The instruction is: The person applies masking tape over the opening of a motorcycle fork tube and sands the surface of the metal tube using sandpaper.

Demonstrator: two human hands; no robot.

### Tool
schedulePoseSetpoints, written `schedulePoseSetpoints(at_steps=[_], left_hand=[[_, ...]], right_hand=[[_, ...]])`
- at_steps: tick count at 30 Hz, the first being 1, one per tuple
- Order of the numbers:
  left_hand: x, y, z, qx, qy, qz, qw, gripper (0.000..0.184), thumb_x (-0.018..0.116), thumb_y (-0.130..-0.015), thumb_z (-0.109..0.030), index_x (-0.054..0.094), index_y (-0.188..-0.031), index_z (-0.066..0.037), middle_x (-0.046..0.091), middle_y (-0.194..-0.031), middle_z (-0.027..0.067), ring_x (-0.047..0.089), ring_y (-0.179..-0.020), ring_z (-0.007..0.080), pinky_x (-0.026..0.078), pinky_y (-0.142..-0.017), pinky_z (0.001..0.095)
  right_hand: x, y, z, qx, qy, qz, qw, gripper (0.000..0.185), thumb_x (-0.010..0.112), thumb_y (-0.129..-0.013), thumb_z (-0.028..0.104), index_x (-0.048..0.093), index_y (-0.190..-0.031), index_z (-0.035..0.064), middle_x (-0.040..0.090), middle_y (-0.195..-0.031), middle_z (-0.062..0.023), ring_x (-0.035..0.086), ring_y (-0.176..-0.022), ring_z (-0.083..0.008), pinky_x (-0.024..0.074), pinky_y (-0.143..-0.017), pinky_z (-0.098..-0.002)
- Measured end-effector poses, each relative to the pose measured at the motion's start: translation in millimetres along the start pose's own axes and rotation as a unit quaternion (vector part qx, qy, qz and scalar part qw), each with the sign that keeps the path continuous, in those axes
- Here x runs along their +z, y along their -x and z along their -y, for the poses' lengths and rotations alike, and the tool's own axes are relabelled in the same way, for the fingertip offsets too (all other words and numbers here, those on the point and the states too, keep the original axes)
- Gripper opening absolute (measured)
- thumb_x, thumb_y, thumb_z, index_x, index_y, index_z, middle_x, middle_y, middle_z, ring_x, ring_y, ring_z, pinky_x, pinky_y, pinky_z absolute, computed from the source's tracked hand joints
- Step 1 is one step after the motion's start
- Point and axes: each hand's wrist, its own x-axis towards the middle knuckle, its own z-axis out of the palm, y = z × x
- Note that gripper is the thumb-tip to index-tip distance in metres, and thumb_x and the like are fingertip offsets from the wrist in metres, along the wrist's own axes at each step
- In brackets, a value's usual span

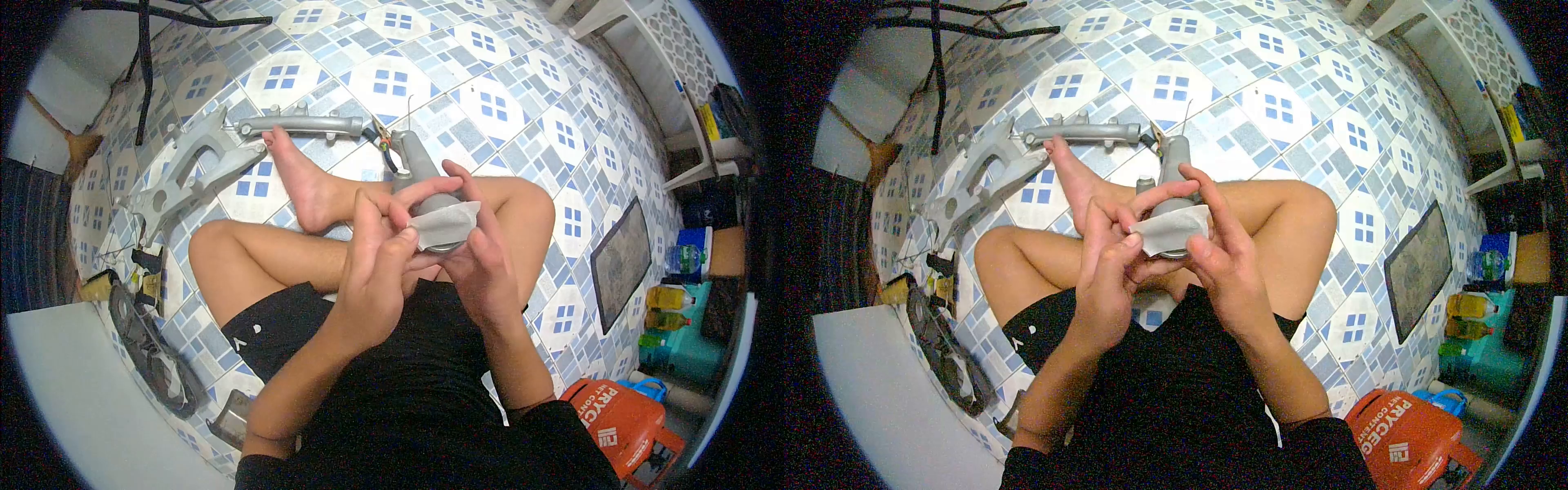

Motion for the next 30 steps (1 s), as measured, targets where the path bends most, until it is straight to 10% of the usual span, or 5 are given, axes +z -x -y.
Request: schedulePoseSetpoints(at_steps=[7,18,28,30], left_hand=[[-11.3,-4.1,-11.0,-0.091,-0.080,0.038,0.992,0.007,0.035,-0.104,-0.007,0.030,-0.106,-0.004,0.041,-0.149,0.0272,0.063,-0.097,0.0145,0.061,-0.064,0.0235],[5.7,2.2,-46.2,-0.162,-0.164,-0.001,0.973,0.013,0.039,-0.105,-0.011,0.037,-0.116,-0.004,0.040,-0.151,0.0254,0.064,-0.105,0.0204,0.061,-0.060,0.0231],[-15.3,4.0,-22.2,-0.055,-0.343,-0.044,0.937,0.019,0.054,-0.102,-0.013,0.050,-0.114,0.001,0.053,-0.113,0.0083,0.062,-0.092,0.0166,0.050,-0.065,0.0224],[-24.6,2.7,-12.0,0.060,-0.405,-0.001,0.913,0.018,0.060,-0.101,-0.011,0.051,-0.116,-0.006,0.055,-0.102,-0.0002,0.053,-0.074,0.0041,0.037,-0.054,0.0140]], right_hand=[[-3.7,0.5,6.1,0.050,-0.077,-0.001,0.996,0.092,0.062,-0.091,0.046,0.018,-0.161,0.0071,0.041,-0.150,-0.0207,0.057,-0.128,-0.0292,0.0509,-0.103,-0.0402],[-20.5,6.4,-12.3,0.075,-0.038,-0.023,0.996,0.073,0.061,-0.095,0.037,0.036,-0.153,-0.0001,0.055,-0.141,-0.0157,0.059,-0.124,-0.0236,0.0486,-0.104,-0.0377],[-17.7,7.3,-0.5,0.053,0.016,-0.017,0.998,0.062,0.058,-0.098,0.040,0.051,-0.142,-0.0029,0.065,-0.123,-0.0112,0.064,-0.110,-0.0165,0.0502,-0.097,-0.0292],[-15.5,7.5,-1.1,0.058,-0.022,-0.008,0.998,0.060,0.059,-0.098,0.037,0.051,-0.142,-0.0034,0.065,-0.122,-0.0113,0.064,-0.110,-0.0159,0.0496,-0.097,-0.0283]])
